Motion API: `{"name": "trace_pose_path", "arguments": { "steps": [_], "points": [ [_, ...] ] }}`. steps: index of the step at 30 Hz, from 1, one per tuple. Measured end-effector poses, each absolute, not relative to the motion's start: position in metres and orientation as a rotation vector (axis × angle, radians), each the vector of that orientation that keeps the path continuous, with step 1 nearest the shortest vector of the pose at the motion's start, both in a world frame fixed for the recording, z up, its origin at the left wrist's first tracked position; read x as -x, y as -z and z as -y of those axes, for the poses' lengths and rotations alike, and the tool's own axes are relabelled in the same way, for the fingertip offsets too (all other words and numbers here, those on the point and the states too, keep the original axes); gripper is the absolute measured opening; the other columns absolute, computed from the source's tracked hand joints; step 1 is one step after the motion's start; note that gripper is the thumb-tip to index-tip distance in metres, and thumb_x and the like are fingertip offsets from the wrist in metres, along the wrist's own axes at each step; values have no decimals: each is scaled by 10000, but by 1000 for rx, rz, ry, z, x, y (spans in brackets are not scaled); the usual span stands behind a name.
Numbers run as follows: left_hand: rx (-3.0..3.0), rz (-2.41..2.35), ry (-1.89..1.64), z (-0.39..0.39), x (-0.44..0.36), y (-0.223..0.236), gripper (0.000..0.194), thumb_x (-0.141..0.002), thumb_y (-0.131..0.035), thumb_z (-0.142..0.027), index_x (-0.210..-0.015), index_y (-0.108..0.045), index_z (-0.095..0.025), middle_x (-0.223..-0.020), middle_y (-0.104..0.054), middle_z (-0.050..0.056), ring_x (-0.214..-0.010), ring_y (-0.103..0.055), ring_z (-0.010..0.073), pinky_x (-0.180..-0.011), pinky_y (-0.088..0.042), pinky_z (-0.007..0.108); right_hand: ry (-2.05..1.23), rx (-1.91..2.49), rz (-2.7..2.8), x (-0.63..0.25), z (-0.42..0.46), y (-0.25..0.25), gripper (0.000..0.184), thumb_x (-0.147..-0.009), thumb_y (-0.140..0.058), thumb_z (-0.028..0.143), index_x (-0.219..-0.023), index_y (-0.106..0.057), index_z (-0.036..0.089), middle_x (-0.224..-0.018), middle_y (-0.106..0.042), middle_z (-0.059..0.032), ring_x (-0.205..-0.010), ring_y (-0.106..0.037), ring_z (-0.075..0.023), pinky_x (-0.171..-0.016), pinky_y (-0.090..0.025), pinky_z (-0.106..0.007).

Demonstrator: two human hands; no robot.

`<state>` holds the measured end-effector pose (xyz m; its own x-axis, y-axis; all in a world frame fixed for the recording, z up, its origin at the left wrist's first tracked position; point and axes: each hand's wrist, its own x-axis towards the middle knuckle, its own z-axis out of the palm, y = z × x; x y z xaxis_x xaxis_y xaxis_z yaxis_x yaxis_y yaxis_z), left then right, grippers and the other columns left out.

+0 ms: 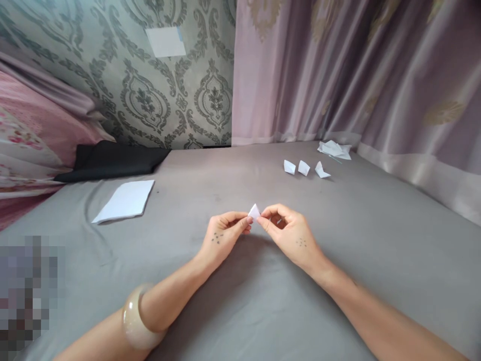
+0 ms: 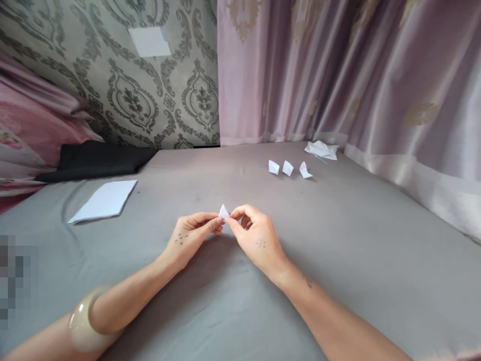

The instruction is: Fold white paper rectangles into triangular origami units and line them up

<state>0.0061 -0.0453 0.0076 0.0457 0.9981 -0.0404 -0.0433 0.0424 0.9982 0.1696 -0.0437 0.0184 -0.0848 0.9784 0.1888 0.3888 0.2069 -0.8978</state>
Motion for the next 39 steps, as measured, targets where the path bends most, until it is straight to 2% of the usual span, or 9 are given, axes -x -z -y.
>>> {"name": "trace_pose_path", "arguments": {
  "steps": [7, 10, 16, 20, 24, 29, 33, 36, 39],
  "points": [
    [-1209, -1189, -1138, 47, -8, -10, 223, -704, -738, -352, -774, -737, -140, -613, -640, 12, -600, -573, 124, -612, -471, 242, -1045, 1254, 1581, -173, 38, -19, 246, -789, -636, 445, -843, -703, 215, -848, -670, -24, -716, -553, -145, -674, -428, -286],
    [-1189, -1117, -1086, 45, -6, -9, 246, -705, -743, -378, -753, -716, -137, -630, -636, 18, -590, -555, 111, -606, -457, 238, -1236, 1204, 1545, -180, 32, -21, 233, -782, -648, 436, -826, -720, 218, -791, -652, -2, -653, -509, -115, -630, -401, -266],
    [-1061, -859, -1032, 40, 2, -7, 343, -818, -622, -458, -987, -703, -171, -735, -573, 7, -629, -496, 84, -591, -408, 217, -1638, 1075, 1509, -191, 24, -21, 277, -747, -692, 459, -858, -705, 205, -709, -595, 20, -556, -428, -71, -528, -342, -226],
    [-1096, -841, -918, 40, 3, -9, 290, -789, -658, -444, -833, -714, -163, -606, -486, -26, -571, -425, 74, -577, -359, 216, -1643, 1080, 1623, -192, 26, -24, 275, -782, -658, 465, -897, -698, 218, -700, -579, 33, -538, -356, -67, -509, -286, -228],
    [-1081, -850, -870, 39, 6, -11, 281, -753, -701, -420, -676, -651, -154, -589, -475, -26, -553, -409, 73, -561, -340, 222, -1671, 1054, 1689, -196, 24, -26, 307, -802, -624, 503, -868, -679, 208, -712, -548, 28, -539, -298, -71, -494, -247, -233],
    [-996, -676, -688, 40, 11, -16, 238, -757, -703, -390, -728, -618, -169, -566, -465, -34, -502, -380, 60, -487, -294, 212, -1741, 986, 1765, -199, 22, -24, 315, -808, -612, 510, -843, -662, 201, -728, -528, 20, -562, -308, -74, -498, -270, -222],
    [-1090, -678, -543, 40, 13, -17, 256, -753, -700, -420, -773, -624, -177, -622, -587, 4, -481, -461, 72, -452, -320, 215, -1729, 985, 1854, -201, 23, -27, 317, -820, -591, 516, -882, -649, 211, -684, -522, 28, -544, -325, -78, -484, -289, -220],
    [-1150, -759, -638, 38, 12, -15, 272, -765, -686, -430, -731, -650, -163, -651, -627, 22, -528, -533, 86, -490, -389, 213, -1650, 1064, 1921, -202, 23, -29, 318, -846, -554, 514, -909, -647, 216, -671, -553, 25, -526, -361, -77, -482, -315, -219],
    [-1260, -879, -771, 36, 11, -13, 245, -766, -695, -397, -752, -701, -153, -700, -668, 38, -614, -573, 98, -602, -457, 224, -1541, 1158, 1907, -200, 23, -27, 292, -828, -592, 494, -898, -661, 219, -709, -606, 8, -591, -483, -95, -533, -397, -226]
  ]
}}
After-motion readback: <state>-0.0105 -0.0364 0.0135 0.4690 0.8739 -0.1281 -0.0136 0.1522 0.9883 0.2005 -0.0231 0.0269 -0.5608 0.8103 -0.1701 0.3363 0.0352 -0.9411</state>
